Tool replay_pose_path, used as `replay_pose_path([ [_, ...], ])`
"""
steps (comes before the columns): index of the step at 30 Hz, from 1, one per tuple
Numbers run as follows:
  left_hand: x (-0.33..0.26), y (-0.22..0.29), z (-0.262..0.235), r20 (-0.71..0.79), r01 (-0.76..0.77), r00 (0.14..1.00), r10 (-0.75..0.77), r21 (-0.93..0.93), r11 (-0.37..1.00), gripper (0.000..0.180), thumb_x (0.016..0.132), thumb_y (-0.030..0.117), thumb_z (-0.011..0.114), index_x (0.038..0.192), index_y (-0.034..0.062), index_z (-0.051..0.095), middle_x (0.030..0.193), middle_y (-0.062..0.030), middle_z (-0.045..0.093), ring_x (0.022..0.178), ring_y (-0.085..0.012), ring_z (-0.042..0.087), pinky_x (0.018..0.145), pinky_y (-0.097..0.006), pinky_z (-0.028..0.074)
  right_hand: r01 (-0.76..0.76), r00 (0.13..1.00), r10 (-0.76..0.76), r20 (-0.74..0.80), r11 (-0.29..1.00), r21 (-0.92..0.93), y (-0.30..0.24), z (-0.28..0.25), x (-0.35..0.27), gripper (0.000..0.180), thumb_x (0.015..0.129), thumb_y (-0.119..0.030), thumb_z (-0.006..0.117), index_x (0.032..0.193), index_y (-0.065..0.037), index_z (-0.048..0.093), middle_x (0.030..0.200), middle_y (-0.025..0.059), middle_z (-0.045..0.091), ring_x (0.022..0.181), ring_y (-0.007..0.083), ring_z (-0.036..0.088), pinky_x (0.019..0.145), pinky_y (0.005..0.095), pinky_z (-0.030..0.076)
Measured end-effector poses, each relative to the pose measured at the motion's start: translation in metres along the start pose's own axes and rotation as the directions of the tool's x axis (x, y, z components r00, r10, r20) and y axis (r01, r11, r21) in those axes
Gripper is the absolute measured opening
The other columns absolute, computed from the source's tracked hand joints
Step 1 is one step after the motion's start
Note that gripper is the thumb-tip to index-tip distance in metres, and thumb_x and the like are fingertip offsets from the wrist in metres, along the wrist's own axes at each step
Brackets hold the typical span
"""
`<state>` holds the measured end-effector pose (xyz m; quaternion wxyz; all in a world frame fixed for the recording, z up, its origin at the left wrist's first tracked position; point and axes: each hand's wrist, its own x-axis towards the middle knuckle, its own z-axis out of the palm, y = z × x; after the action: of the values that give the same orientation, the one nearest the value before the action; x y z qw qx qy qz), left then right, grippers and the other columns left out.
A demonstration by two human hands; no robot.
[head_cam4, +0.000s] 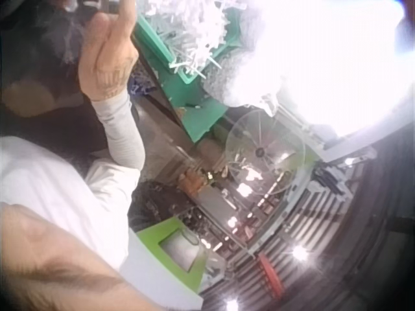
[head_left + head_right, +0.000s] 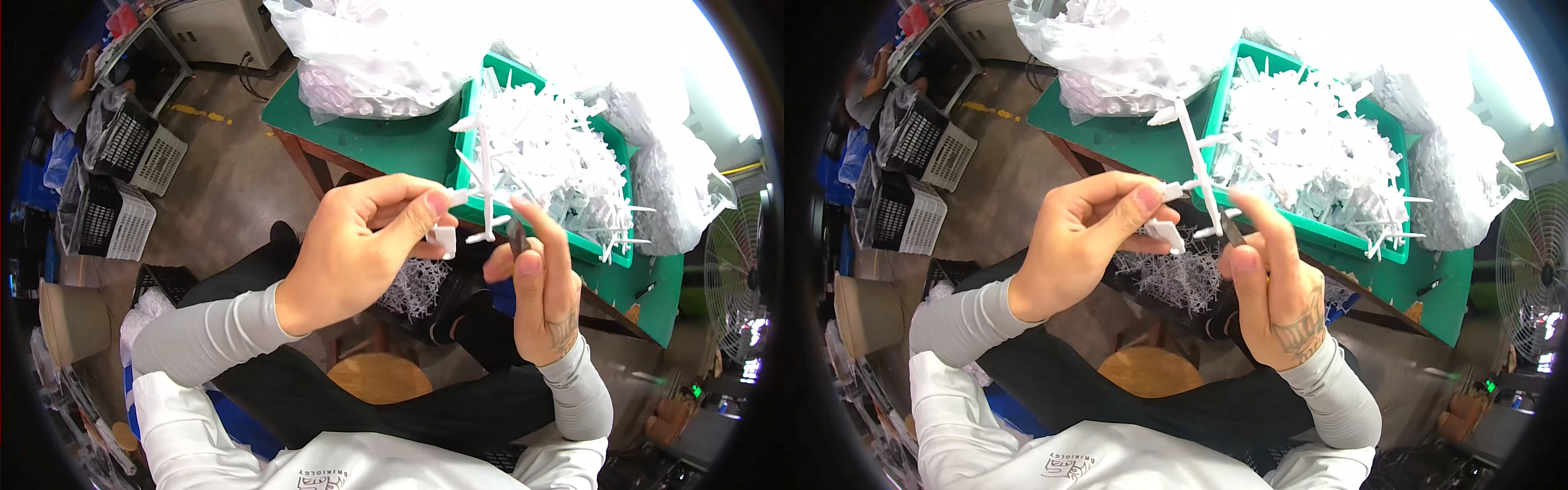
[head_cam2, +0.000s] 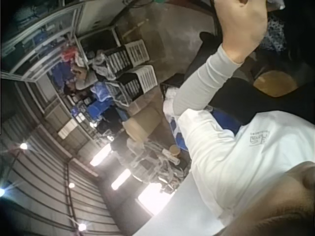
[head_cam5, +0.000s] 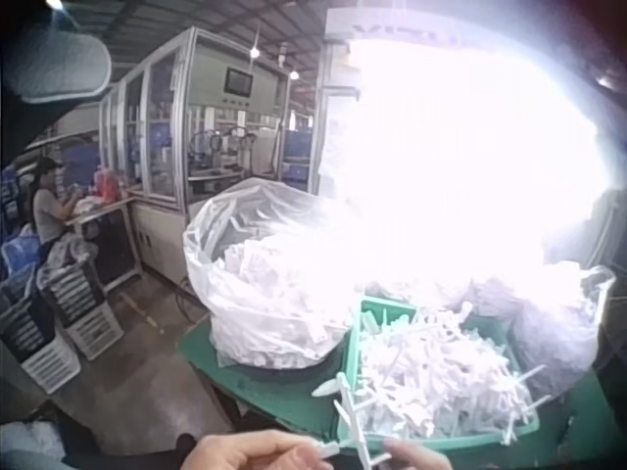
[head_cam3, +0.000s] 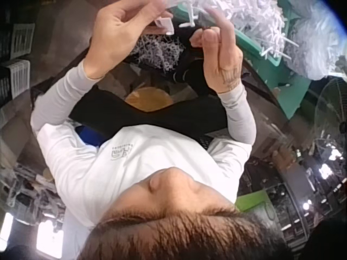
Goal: The person trims and assembles small white plastic lighting components using pliers at a factory workstation.
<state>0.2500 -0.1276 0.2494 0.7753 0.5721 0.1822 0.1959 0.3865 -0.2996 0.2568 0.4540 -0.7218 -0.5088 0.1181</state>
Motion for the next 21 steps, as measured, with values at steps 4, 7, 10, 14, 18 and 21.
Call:
replay_pose_path([
  [4, -0.0105, 0.0053, 0.0057, 0.040, 0.013, 0.999, -0.014, 0.023, 1.000, 0.030, 0.102, 0.021, 0.058, 0.114, -0.0058, 0.065, 0.097, -0.0127, 0.071, 0.088, -0.0189, 0.071, 0.077, -0.030, 0.062, -0.071, 0.992, 0.074, 0.101, 0.997, -0.031, -0.0010, 0.0026, 0.0004, 0.046, 0.109, -0.028, 0.036, 0.145, 0.001, 0.037, 0.081, 0.0097, 0.068, 0.076, 0.0164, 0.066, 0.073, 0.0285, 0.051],
  [7, -0.0107, 0.0041, 0.0065, 0.064, 0.037, 0.997, -0.039, 0.029, 0.999, 0.030, 0.102, 0.021, 0.058, 0.114, -0.0062, 0.066, 0.098, -0.0133, 0.071, 0.088, -0.0186, 0.070, 0.077, -0.031, 0.062, -0.099, 0.977, 0.106, 0.183, 0.994, -0.045, -0.0025, 0.0037, 0.0007, 0.043, 0.109, -0.025, 0.036, 0.142, 0.002, 0.041, 0.082, 0.0111, 0.068, 0.077, 0.0188, 0.068, 0.075, 0.0300, 0.053],
  [10, -0.0110, 0.0054, 0.0069, 0.084, 0.065, 0.994, -0.067, 0.034, 0.997, 0.031, 0.102, 0.021, 0.057, 0.115, -0.0061, 0.066, 0.098, -0.0136, 0.071, 0.088, -0.0185, 0.070, 0.077, -0.031, 0.062, -0.106, 0.976, 0.113, 0.185, 0.993, -0.047, 0.0002, 0.0028, -0.0017, 0.039, 0.109, -0.024, 0.037, 0.136, 0.002, 0.045, 0.081, 0.0107, 0.068, 0.075, 0.0186, 0.068, 0.073, 0.0293, 0.053],
  [14, -0.0125, 0.0061, 0.0060, 0.116, 0.095, 0.988, -0.101, 0.056, 0.994, 0.030, 0.102, 0.020, 0.058, 0.116, -0.0061, 0.066, 0.098, -0.0138, 0.071, 0.089, -0.0180, 0.070, 0.077, -0.031, 0.062, -0.102, 0.979, 0.113, 0.169, 0.992, -0.070, -0.0015, 0.0035, -0.0056, 0.036, 0.109, -0.024, 0.038, 0.130, 0.003, 0.049, 0.079, 0.0101, 0.068, 0.072, 0.0179, 0.067, 0.069, 0.0285, 0.052],
  [18, -0.0117, 0.0026, 0.0037, 0.117, 0.122, 0.985, -0.126, 0.042, 0.992, 0.030, 0.102, 0.020, 0.058, 0.116, -0.0061, 0.066, 0.099, -0.0139, 0.071, 0.089, -0.0178, 0.070, 0.077, -0.031, 0.062, -0.098, 0.978, 0.113, 0.175, 0.991, -0.092, -0.0035, 0.0050, -0.0034, 0.034, 0.109, -0.024, 0.038, 0.125, 0.003, 0.051, 0.073, 0.0076, 0.064, 0.065, 0.0164, 0.063, 0.063, 0.0285, 0.050],
  [21, -0.0094, 0.0011, 0.0023, 0.111, 0.173, 0.979, -0.172, -0.004, 0.985, 0.030, 0.102, 0.020, 0.058, 0.115, -0.0061, 0.066, 0.099, -0.0141, 0.071, 0.089, -0.0179, 0.070, 0.077, -0.031, 0.062, -0.130, 0.971, 0.152, 0.184, 0.983, -0.127, -0.0010, 0.0086, -0.0033, 0.033, 0.109, -0.025, 0.037, 0.124, 0.002, 0.051, 0.069, 0.0060, 0.059, 0.060, 0.0154, 0.059, 0.059, 0.0284, 0.047],
])
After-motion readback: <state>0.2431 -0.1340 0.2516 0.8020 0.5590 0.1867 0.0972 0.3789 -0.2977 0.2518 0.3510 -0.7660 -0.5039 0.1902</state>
